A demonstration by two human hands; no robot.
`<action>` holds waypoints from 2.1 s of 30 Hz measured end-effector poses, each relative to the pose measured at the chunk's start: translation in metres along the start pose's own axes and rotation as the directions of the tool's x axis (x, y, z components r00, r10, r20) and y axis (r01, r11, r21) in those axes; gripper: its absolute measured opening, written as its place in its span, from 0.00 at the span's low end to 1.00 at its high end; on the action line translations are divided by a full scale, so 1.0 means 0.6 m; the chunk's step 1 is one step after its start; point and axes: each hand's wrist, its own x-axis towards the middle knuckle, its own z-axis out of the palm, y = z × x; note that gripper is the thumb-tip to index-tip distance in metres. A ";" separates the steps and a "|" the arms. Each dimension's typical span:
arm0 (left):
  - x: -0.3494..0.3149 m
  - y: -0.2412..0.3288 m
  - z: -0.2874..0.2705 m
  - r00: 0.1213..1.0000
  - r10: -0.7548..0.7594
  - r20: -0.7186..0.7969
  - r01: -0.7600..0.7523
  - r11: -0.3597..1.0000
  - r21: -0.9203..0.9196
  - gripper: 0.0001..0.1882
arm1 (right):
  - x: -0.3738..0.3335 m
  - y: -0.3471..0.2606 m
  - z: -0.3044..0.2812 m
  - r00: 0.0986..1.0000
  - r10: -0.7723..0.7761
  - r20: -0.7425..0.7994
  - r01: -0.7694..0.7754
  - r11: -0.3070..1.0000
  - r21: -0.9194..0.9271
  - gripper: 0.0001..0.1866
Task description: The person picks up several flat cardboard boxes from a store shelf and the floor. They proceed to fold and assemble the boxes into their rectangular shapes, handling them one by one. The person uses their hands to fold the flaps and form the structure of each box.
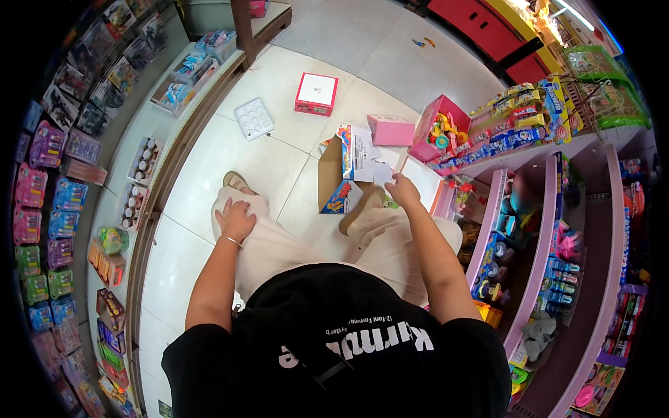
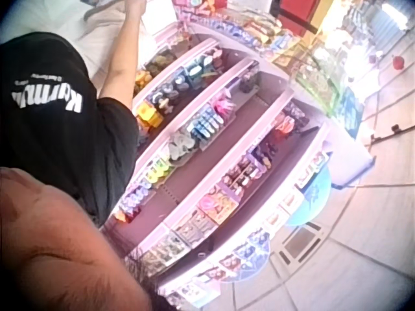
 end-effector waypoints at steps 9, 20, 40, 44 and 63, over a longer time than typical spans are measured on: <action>0.015 0.013 -0.015 0.998 -0.001 0.055 -0.004 0.995 0.098 0.18 | 0.046 -0.009 0.029 0.991 -0.092 0.098 0.083 0.992 0.090 0.24; 0.064 -0.033 -0.009 0.999 -0.008 -0.032 0.008 1.000 -0.024 0.17 | 0.246 -0.019 0.110 0.961 -0.004 0.278 -0.024 0.995 0.098 0.23; 0.180 -0.055 -0.045 0.980 -0.197 -0.008 0.189 0.949 -0.253 0.14 | 0.589 -0.381 0.448 0.811 -0.326 0.486 0.393 0.919 -0.039 0.16; 0.176 -0.083 -0.049 0.983 -0.159 -0.091 0.130 0.956 -0.264 0.14 | 0.592 -0.466 0.522 0.765 -0.380 0.520 0.501 0.859 -0.110 0.16; 0.134 -0.200 -0.040 0.953 -0.302 -0.031 0.259 0.860 -0.439 0.10 | 0.648 -0.656 0.754 0.781 -0.505 0.367 0.613 0.733 -0.295 0.14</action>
